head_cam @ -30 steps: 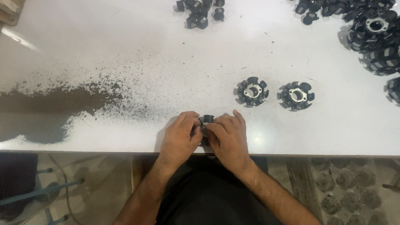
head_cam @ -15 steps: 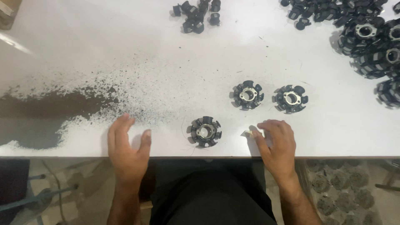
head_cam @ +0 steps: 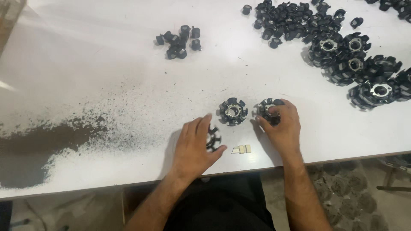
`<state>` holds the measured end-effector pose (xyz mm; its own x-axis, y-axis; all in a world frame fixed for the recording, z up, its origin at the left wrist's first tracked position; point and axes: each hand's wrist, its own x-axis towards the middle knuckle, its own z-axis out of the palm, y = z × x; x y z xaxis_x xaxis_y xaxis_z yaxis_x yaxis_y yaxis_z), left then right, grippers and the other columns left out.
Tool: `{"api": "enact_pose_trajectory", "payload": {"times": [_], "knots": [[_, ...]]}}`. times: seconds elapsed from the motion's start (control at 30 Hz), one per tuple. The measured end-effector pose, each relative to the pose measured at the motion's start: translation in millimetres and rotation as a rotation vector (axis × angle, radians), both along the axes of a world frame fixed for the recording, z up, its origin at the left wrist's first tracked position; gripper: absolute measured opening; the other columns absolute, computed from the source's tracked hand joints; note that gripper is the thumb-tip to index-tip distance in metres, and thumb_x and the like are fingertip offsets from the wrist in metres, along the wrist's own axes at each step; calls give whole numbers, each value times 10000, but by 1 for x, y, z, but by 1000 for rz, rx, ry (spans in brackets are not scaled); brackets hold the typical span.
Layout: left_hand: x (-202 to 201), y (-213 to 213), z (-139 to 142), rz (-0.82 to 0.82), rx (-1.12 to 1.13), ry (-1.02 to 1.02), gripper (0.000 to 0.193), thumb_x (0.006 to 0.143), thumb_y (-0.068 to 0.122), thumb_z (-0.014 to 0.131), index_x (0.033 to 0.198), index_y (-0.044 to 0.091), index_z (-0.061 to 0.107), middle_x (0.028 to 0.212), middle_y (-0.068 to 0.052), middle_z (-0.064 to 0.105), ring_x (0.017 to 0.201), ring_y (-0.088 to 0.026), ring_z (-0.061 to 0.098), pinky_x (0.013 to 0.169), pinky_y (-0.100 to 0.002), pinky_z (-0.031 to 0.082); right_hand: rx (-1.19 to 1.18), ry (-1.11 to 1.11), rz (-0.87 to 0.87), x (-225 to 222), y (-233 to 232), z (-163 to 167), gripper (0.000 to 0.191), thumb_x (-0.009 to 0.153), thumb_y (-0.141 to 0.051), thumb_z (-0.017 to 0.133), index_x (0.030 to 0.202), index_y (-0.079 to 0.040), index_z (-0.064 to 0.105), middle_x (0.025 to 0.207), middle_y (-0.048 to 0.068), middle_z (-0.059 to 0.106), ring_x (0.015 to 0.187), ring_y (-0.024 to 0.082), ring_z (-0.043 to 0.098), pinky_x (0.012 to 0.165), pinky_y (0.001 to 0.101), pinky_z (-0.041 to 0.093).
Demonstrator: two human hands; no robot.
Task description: The person sits at a white workbench assembling small black wheel components. They fit a metal hub into a black rubber wheel body, use a small flat blade to press and seat the parts, and set finished wheels aside with a growing pile of completed units on the table.
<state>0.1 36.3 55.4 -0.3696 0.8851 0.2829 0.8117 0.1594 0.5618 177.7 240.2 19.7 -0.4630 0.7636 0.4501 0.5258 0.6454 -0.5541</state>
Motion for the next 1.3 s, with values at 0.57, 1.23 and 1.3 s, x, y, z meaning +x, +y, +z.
{"api": "enact_pose_trajectory", "payload": {"times": [0.57,1.23,1.3], "knots": [[-33,-58,-34,202,-90,-122,948,809,383,812,1532,28,313,1548,-235,395,1453,-382,358,1188,-535,264,-73,-76,227,-63,-35,32,440,724,-238,926,979,-22,641,1467,241,473,1198,393,612,941,438,572],[-35,-122,-75,302,249,137,548,897,347,719,1301,3,580,1262,-200,673,1237,-380,611,1045,-513,475,82,172,-231,45,26,-19,284,1016,-146,744,1224,13,633,1480,262,486,1382,369,510,1112,511,483],[-34,-122,-73,318,235,93,535,917,353,705,1307,4,593,1274,-204,671,1240,-380,606,1048,-512,471,24,173,-109,44,7,-28,184,1052,-165,706,1170,-29,670,1337,180,675,1284,293,643,1100,470,534]]}}
